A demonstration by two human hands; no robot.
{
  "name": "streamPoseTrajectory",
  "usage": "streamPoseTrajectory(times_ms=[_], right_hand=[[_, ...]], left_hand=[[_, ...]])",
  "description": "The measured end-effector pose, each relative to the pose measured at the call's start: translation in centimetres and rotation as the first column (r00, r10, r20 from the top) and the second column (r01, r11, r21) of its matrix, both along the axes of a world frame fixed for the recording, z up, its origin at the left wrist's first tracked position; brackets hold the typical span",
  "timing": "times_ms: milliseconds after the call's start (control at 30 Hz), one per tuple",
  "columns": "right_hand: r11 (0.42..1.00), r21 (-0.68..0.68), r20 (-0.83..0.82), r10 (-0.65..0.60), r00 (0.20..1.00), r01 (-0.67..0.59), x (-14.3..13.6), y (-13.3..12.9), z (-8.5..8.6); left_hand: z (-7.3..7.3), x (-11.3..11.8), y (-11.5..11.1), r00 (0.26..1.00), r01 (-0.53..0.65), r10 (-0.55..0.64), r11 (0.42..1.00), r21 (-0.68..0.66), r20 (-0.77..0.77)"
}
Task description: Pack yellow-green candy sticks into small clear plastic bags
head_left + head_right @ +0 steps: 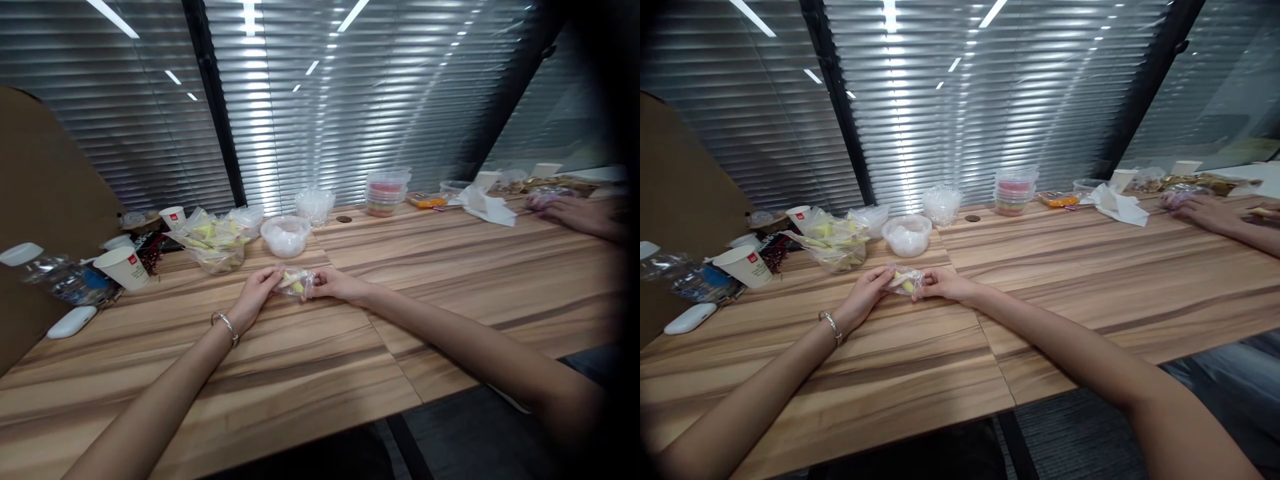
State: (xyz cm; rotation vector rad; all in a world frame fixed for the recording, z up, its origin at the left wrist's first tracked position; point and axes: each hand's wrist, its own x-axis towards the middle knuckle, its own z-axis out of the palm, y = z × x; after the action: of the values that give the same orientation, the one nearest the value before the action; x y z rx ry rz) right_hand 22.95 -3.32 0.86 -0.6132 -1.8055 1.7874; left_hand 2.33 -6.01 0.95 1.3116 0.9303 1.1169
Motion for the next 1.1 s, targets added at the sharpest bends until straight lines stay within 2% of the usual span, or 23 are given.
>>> streamPoseTrajectory(times_ms=[100,200,433,567,667,767,867,1100], right_hand=[[1.000,-0.002,-0.012,0.016,1.000,-0.016,-0.1,0.0,0.0],[1.000,0.006,-0.034,0.024,0.999,-0.023,-0.2,0.1,-0.3],[0.988,0.108,0.016,-0.112,0.994,0.110,-0.6,0.3,-1.0],[0.970,0.197,0.064,-0.158,0.985,0.142,-0.6,0.0,-0.9],[0.978,0.191,0.063,-0.098,0.993,0.084,-0.5,-0.3,-0.5],[0.996,0.088,0.037,0.024,0.999,-0.027,-0.4,-0.5,0.0],[0.997,0.024,0.032,0.076,0.997,-0.077,-0.3,-0.3,0.0],[0.991,0.112,0.073,0.064,0.995,-0.072,-0.3,0.0,-0.6]], left_hand=[[0.0,0.0,0.1,0.997,-0.070,0.071,0.997,0.044,-0.022],[0.0,0.0,0.1,0.996,-0.082,0.085,0.995,0.062,-0.035],[-0.4,-0.1,0.5,0.997,-0.077,0.079,0.995,0.064,-0.024],[-0.6,-0.3,0.7,0.995,-0.092,0.097,0.989,0.116,-0.037],[-0.8,-0.4,0.7,0.987,-0.136,0.148,0.978,0.158,-0.066],[-1.0,-0.6,0.8,0.981,-0.165,0.181,0.967,0.195,-0.070],[-1.2,-0.8,1.0,0.979,-0.175,0.192,0.962,0.209,-0.062],[-1.1,-0.7,1.0,0.989,-0.146,0.148,0.982,0.121,-0.004]])
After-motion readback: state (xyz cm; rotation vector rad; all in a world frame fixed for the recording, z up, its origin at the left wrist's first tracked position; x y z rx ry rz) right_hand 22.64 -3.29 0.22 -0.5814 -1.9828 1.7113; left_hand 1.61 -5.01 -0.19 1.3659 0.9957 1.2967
